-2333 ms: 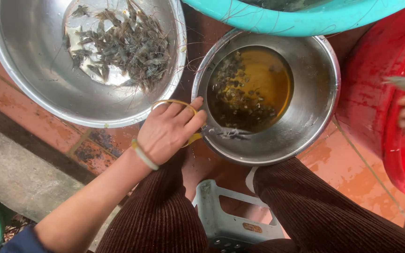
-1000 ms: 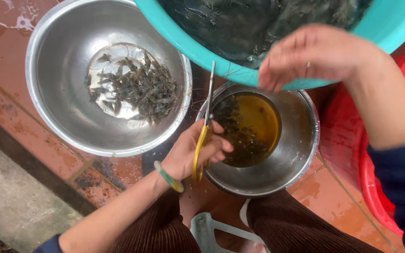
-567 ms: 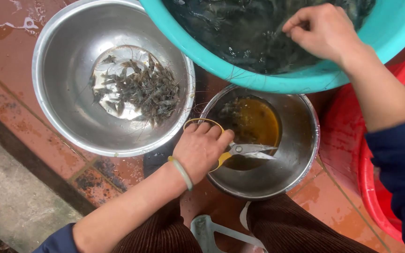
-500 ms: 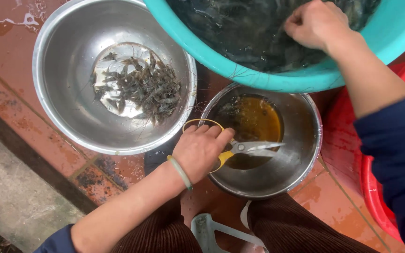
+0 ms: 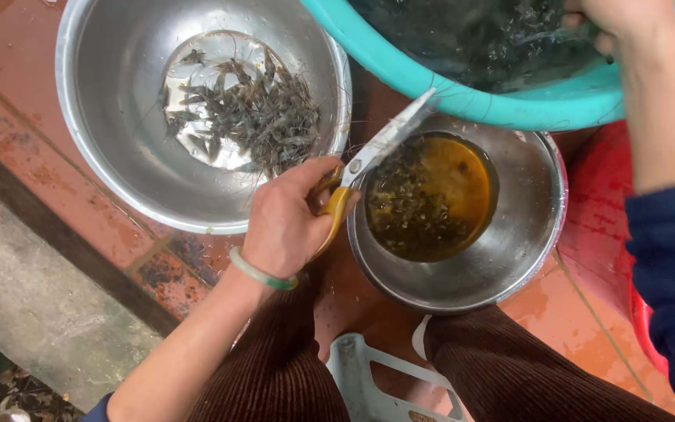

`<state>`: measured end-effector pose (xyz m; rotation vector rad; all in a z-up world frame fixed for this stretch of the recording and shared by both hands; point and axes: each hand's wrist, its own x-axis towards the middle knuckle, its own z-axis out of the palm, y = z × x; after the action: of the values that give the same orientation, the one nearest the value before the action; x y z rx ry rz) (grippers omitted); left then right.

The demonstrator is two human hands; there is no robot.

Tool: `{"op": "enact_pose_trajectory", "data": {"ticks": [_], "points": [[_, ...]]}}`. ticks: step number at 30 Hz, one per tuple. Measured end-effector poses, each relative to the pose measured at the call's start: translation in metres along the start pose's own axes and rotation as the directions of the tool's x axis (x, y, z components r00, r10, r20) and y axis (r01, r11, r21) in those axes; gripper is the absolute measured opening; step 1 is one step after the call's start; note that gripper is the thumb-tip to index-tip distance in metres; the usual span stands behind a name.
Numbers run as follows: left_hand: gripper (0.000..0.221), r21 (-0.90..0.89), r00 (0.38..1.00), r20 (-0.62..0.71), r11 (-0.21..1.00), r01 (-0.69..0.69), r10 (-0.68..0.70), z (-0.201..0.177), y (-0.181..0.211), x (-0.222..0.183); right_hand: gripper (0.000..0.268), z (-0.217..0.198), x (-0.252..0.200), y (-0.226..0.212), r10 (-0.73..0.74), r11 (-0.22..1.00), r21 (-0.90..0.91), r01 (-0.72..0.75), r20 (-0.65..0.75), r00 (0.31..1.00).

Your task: Trimming and cleaning fresh shrimp using scissors and placing them in a bowl

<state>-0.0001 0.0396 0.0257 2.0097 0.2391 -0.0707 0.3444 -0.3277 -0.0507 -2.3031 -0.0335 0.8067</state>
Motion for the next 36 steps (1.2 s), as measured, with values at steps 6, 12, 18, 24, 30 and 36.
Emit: {"op": "enact_pose_trajectory", "data": {"ticks": [6, 12, 18, 24, 30, 36], "points": [[0.045, 0.038, 0.981, 0.169, 0.995, 0.087, -0.092, -0.006, 0.007, 0.001, 0.032, 0.048, -0.156, -0.137, -0.166, 0.818, 0.576, 0.0, 0.235, 0.958], [0.034, 0.074, 0.938, 0.345, 0.995, -0.073, 0.044, -0.005, 0.003, -0.01, 0.053, 0.085, -0.204, -0.137, -0.324, 0.923, 0.29, 0.255, 0.223, 0.919], [0.04, 0.09, 0.942, 0.329, 0.991, -0.095, 0.06, 0.0, 0.003, -0.008, 0.083, 0.108, -0.216, -0.148, -0.223, 0.941, 0.323, 0.096, 0.384, 0.896], [0.054, 0.235, 0.97, 0.226, 0.961, -0.146, 0.092, -0.007, -0.007, -0.014, 0.021, 0.119, -0.213, -0.136, -0.101, 0.926, 0.377, 0.007, 0.232, 0.967], [0.06, 0.267, 0.963, 0.271, 0.96, -0.086, 0.011, -0.011, -0.009, -0.021, 0.028, 0.13, -0.215, -0.146, -0.186, 0.96, 0.256, 0.116, 0.267, 0.946], [0.051, 0.536, 0.961, 0.248, 0.809, -0.241, 0.122, -0.017, -0.027, -0.031, 0.03, 0.135, -0.203, -0.163, 0.09, 0.931, 0.285, -0.228, 0.427, 0.9]]}}
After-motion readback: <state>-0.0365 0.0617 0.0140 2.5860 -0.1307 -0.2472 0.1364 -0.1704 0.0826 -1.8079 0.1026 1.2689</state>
